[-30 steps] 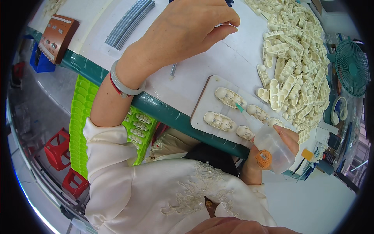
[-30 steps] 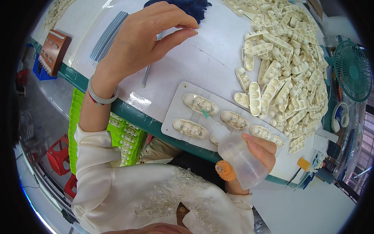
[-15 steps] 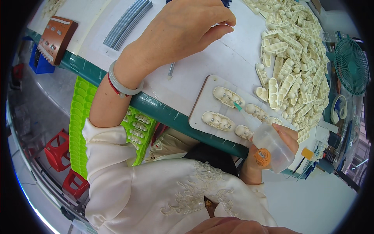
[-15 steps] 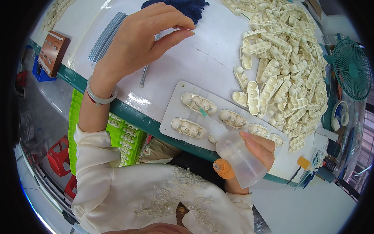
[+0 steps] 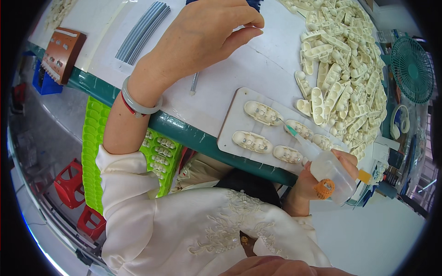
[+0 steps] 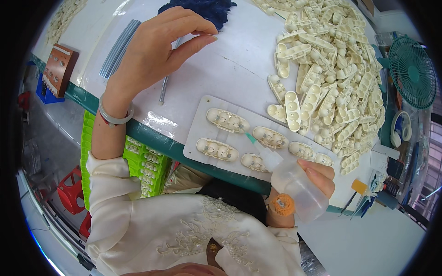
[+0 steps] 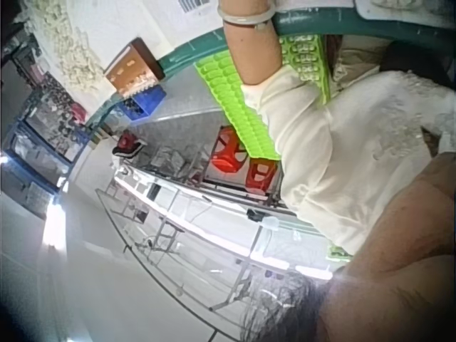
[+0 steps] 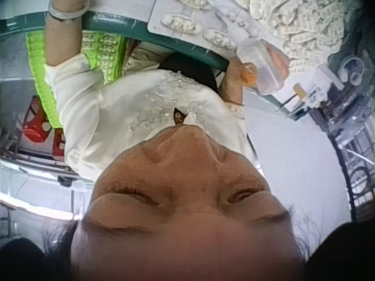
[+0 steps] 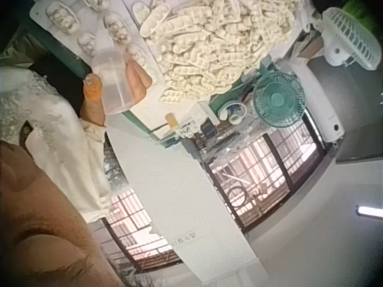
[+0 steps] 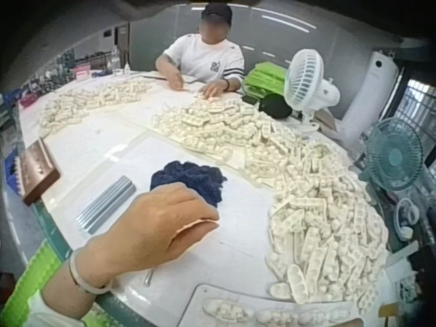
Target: Applying glue to small white plastic components using an applicator bottle and organizing them into a green tray.
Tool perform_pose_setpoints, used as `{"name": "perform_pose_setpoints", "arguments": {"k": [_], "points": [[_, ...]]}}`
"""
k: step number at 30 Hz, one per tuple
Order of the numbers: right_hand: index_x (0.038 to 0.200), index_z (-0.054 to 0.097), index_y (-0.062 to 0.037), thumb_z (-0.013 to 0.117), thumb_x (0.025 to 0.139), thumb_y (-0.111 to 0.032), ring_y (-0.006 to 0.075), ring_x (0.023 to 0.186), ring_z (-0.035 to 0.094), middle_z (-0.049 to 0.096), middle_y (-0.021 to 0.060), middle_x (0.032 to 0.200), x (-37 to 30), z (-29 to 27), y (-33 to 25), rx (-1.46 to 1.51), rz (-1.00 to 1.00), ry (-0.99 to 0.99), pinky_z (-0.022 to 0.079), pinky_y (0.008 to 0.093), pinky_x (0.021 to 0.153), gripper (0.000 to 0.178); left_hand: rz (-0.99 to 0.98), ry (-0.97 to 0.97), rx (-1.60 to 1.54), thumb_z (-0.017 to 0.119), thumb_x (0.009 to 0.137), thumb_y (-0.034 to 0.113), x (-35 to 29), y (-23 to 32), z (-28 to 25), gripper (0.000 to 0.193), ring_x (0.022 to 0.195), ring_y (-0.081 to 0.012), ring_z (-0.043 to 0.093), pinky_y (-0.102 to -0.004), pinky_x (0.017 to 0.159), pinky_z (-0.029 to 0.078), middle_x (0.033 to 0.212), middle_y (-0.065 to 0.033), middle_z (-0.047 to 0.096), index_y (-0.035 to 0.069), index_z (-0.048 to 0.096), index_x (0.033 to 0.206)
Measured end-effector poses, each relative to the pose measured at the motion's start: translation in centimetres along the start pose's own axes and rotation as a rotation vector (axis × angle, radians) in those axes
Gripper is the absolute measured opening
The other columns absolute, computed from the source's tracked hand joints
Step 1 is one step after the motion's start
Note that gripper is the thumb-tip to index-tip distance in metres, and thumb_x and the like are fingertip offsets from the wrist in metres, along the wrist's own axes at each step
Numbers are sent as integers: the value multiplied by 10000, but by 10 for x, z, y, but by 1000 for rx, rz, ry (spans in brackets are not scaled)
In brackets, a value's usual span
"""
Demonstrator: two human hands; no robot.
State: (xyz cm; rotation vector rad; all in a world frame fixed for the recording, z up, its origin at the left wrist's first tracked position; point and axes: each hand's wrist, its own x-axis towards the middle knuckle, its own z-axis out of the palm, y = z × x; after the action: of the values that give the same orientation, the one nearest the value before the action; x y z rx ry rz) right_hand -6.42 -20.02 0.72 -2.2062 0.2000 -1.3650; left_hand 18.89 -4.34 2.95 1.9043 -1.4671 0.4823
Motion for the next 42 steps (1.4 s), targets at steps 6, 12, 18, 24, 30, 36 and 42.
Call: {"name": "perform_pose_setpoints", "arguments": {"k": [6, 12, 18, 24, 30, 36, 42], "points": [[917, 499, -9, 760, 590, -144, 219, 755, 510, 523, 87, 813, 7, 1, -12, 83, 128, -64, 405, 271, 598, 439, -23, -18, -21, 668, 775, 103, 1, 2, 0, 110, 701, -189, 580, -248, 542, 453, 809, -63, 617, 42, 636, 862], [905, 495, -11, 717, 660, -147, 197, 744, 504, 523, 90, 793, 6, 3, -11, 45, 127, -59, 403, 258, 605, 357, -35, -23, -22, 665, 777, 103, 3, 2, 0, 110, 701, -188, 575, -247, 540, 447, 805, -60, 611, 44, 630, 863], [895, 489, -7, 654, 740, -140, 192, 747, 505, 517, 91, 792, 9, 7, -12, 54, 122, -74, 408, 254, 639, 263, -18, -23, -23, 664, 775, 98, 3, 1, 0, 108, 699, -186, 571, -251, 547, 444, 802, -59, 608, 46, 626, 862], [886, 488, 5, 610, 759, -175, 203, 748, 504, 511, 97, 769, 11, 6, -12, 59, 86, -75, 409, 259, 633, 252, -38, -39, -28, 667, 770, 92, 3, 3, -1, 110, 709, -185, 576, -252, 561, 447, 814, -57, 611, 44, 627, 860], [828, 486, 2, 511, 771, -282, 205, 686, 501, 501, 105, 748, 6, -19, -2, -194, 98, 158, 416, 272, 585, 290, -73, -53, -49, 664, 765, 70, 5, 5, -2, 118, 703, -181, 587, -244, 586, 458, 812, -62, 617, 34, 633, 873], [812, 476, -4, 416, 829, -444, 204, 682, 495, 494, 89, 744, 4, -24, 16, -183, 10, 111, 408, 256, 497, 445, -144, -91, -53, 650, 769, 48, 7, 7, -4, 115, 714, -181, 602, -242, 624, 468, 812, -71, 622, 25, 635, 881], [815, 474, -6, 428, 839, -417, 196, 694, 493, 490, 87, 747, 6, -25, 19, -179, -26, 51, 391, 243, 485, 415, -161, -126, -18, 640, 780, 53, 8, 7, 0, 112, 727, -182, 605, -239, 640, 470, 831, -75, 627, 20, 634, 886]]}}
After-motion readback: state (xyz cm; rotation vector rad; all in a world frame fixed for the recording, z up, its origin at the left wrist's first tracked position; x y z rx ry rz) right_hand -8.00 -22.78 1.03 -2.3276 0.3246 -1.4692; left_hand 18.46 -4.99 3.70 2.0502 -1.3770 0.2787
